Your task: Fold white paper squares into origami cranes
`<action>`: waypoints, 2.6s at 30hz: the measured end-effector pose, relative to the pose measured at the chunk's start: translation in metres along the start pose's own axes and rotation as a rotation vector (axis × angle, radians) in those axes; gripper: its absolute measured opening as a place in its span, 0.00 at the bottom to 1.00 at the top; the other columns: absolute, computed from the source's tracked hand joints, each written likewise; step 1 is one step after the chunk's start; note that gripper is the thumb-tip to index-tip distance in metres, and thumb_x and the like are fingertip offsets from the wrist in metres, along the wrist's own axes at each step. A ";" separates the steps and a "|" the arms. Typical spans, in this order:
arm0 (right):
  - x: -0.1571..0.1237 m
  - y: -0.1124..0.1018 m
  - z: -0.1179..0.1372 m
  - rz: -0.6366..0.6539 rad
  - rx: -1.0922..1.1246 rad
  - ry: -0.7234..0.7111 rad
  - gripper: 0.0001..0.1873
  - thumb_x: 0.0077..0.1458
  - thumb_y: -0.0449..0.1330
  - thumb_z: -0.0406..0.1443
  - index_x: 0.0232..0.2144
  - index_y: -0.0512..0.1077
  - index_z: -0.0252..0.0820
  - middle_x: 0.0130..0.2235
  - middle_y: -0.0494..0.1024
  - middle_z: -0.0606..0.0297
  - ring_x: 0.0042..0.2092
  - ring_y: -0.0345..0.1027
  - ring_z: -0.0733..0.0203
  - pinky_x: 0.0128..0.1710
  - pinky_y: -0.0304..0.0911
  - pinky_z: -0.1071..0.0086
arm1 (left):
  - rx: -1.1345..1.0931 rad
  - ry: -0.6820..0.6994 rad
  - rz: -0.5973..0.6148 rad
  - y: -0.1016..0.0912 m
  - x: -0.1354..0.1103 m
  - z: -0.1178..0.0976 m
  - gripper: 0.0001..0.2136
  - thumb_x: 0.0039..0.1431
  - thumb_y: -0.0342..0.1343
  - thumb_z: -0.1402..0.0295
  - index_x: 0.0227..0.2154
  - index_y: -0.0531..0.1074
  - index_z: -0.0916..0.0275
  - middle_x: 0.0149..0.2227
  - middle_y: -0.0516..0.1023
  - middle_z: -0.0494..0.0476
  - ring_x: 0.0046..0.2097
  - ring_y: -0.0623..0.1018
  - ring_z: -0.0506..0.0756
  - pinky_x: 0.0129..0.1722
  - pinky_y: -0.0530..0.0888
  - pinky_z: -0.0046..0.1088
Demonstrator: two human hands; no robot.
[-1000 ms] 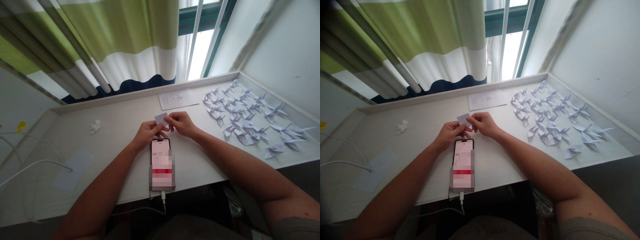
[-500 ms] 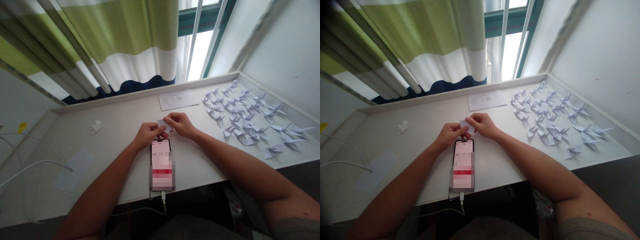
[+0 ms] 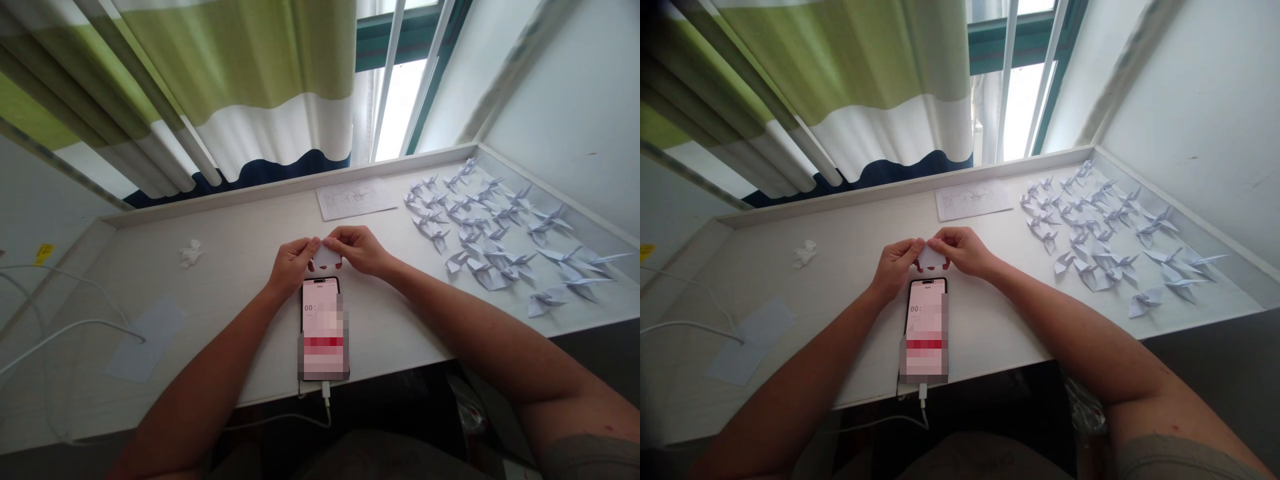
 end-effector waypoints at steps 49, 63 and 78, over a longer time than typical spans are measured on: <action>0.003 -0.026 -0.012 -0.229 -0.423 0.008 0.19 0.65 0.64 0.47 0.26 0.71 0.42 0.25 0.76 0.66 0.29 0.66 0.63 0.33 0.61 0.66 | 0.299 -0.046 0.051 -0.011 0.006 0.015 0.14 0.64 0.61 0.56 0.29 0.80 0.60 0.29 0.82 0.56 0.32 0.76 0.55 0.37 0.73 0.33; 0.013 -0.032 -0.034 -0.144 -0.941 0.016 0.05 0.63 0.67 0.37 0.37 0.83 0.44 0.43 0.80 0.54 0.52 0.70 0.43 0.54 0.64 0.50 | 0.792 0.278 0.285 -0.013 0.012 0.013 0.07 0.66 0.64 0.64 0.43 0.87 0.52 0.50 0.87 0.58 0.54 0.79 0.64 0.61 0.69 0.50; 0.003 -0.027 -0.018 0.244 -0.604 -0.092 0.07 0.62 0.70 0.39 0.42 0.87 0.49 0.53 0.85 0.58 0.54 0.77 0.52 0.59 0.69 0.52 | 0.748 0.277 0.264 -0.019 0.012 0.012 0.05 0.64 0.65 0.64 0.37 0.87 0.52 0.47 0.88 0.57 0.52 0.81 0.64 0.58 0.71 0.49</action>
Point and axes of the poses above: each hand's wrist, its own x-axis towards the middle knuckle, its own y-axis out of the palm, z = x × y, the point moved 5 cm from there along x, towards the middle knuckle
